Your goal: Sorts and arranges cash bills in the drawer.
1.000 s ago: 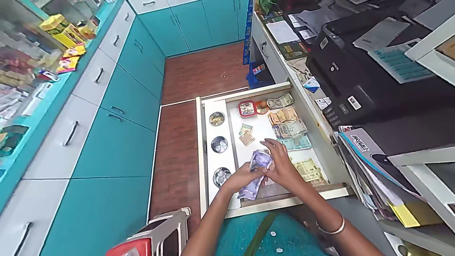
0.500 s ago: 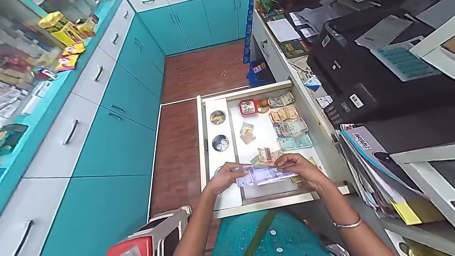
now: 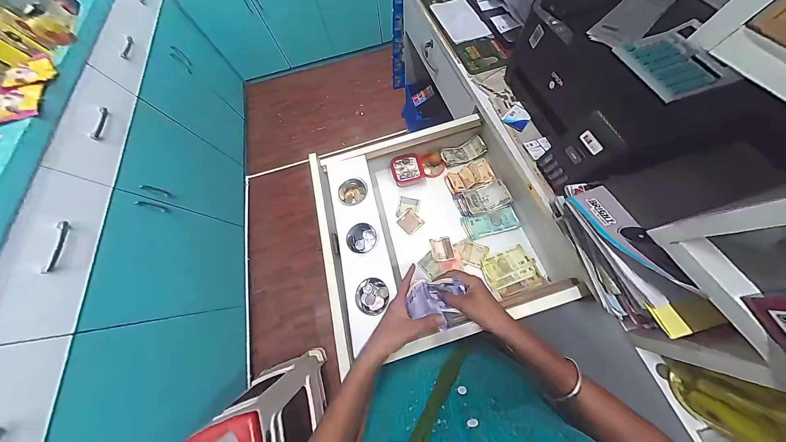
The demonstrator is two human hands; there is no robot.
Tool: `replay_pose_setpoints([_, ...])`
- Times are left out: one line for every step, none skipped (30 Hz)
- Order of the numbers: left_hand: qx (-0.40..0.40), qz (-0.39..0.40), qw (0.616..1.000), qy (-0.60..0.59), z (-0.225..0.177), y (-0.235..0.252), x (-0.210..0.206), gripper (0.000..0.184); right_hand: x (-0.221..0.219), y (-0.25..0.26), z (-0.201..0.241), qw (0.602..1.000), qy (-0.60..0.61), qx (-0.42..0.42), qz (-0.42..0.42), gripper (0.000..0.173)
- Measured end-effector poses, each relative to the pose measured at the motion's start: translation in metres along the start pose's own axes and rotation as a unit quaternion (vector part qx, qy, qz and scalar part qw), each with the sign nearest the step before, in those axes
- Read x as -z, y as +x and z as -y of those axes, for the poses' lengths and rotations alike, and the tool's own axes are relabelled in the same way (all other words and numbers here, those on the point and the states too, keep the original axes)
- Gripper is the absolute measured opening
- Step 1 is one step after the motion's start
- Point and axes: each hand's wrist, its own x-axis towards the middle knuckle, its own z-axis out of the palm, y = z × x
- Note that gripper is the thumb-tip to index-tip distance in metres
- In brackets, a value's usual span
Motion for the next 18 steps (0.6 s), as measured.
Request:
replay_pose_setpoints([-0.002,-0.044,0.999,0.023,-0.001,0.0,-0.011,0.119,-0.008,-0.002,0.003,0.997,-0.044,0.046,-0.03,0.024])
replay_pose_setpoints([-0.014,-0.088,0.996,0.032,-0.001,0.0,-0.019,0.117,-0.015,-0.003,0.006,0.993,-0.068,0.083,-0.053,0.023])
replay_pose_setpoints([-0.037,-0.132,0.99,0.035,0.0,-0.002,-0.022,0.105,-0.02,-0.002,0.008,0.989,-0.07,0.112,-0.07,0.022])
replay_pose_setpoints([-0.068,-0.177,0.981,0.04,0.002,-0.004,-0.02,0.088,-0.023,0.001,0.007,0.987,-0.051,0.133,-0.079,0.02])
replay_pose_setpoints([-0.107,-0.214,0.97,0.045,0.007,-0.007,-0.013,0.069,-0.024,0.003,0.004,0.986,-0.016,0.149,-0.074,0.018])
replay_pose_setpoints([-0.146,-0.226,0.962,0.053,0.014,-0.012,-0.002,0.051,-0.026,0.006,0.001,0.986,0.027,0.157,-0.052,0.016])
replay_pose_setpoints([-0.193,-0.217,0.955,0.061,0.022,-0.018,0.012,0.037,-0.027,0.009,-0.001,0.984,0.075,0.158,-0.017,0.014])
replay_pose_setpoints([-0.24,-0.194,0.947,0.086,0.03,-0.026,0.027,0.03,-0.029,0.012,-0.004,0.979,0.125,0.157,0.029,0.013])
replay_pose_setpoints([-0.283,-0.174,0.935,0.123,0.038,-0.034,0.04,0.028,-0.032,0.015,-0.008,0.97,0.168,0.157,0.077,0.013])
replay_pose_setpoints([-0.315,-0.16,0.921,0.166,0.046,-0.042,0.05,0.027,-0.037,0.019,-0.015,0.96,0.196,0.156,0.126,0.013])
replay_pose_setpoints([-0.336,-0.149,0.907,0.203,0.055,-0.049,0.056,0.026,-0.042,0.023,-0.023,0.953,0.199,0.152,0.173,0.014])
replay_pose_setpoints([-0.341,-0.142,0.899,0.235,0.065,-0.055,0.058,0.027,-0.047,0.025,-0.029,0.95,0.177,0.145,0.211,0.016])
replay_pose_setpoints([-0.333,-0.14,0.894,0.264,0.074,-0.059,0.057,0.029,-0.051,0.027,-0.033,0.951,0.136,0.138,0.241,0.021])
replay_pose_setpoints([-0.32,-0.141,0.889,0.294,0.081,-0.062,0.054,0.031,-0.054,0.027,-0.035,0.951,0.097,0.137,0.259,0.027])
replay_pose_setpoints([-0.309,-0.147,0.885,0.314,0.083,-0.063,0.049,0.034,-0.056,0.027,-0.036,0.952,0.07,0.14,0.262,0.029])
replay_pose_setpoints([-0.301,-0.162,0.887,0.31,0.083,-0.063,0.045,0.034,-0.057,0.027,-0.035,0.955,0.054,0.147,0.254,0.029])
replay_pose_setpoints([-0.295,-0.177,0.893,0.291,0.082,-0.062,0.04,0.034,-0.055,0.026,-0.036,0.956,0.05,0.155,0.246,0.029])
replay_pose_setpoints([-0.285,-0.179,0.904,0.264,0.081,-0.061,0.037,0.034,-0.051,0.026,-0.036,0.955,0.05,0.164,0.24,0.026])
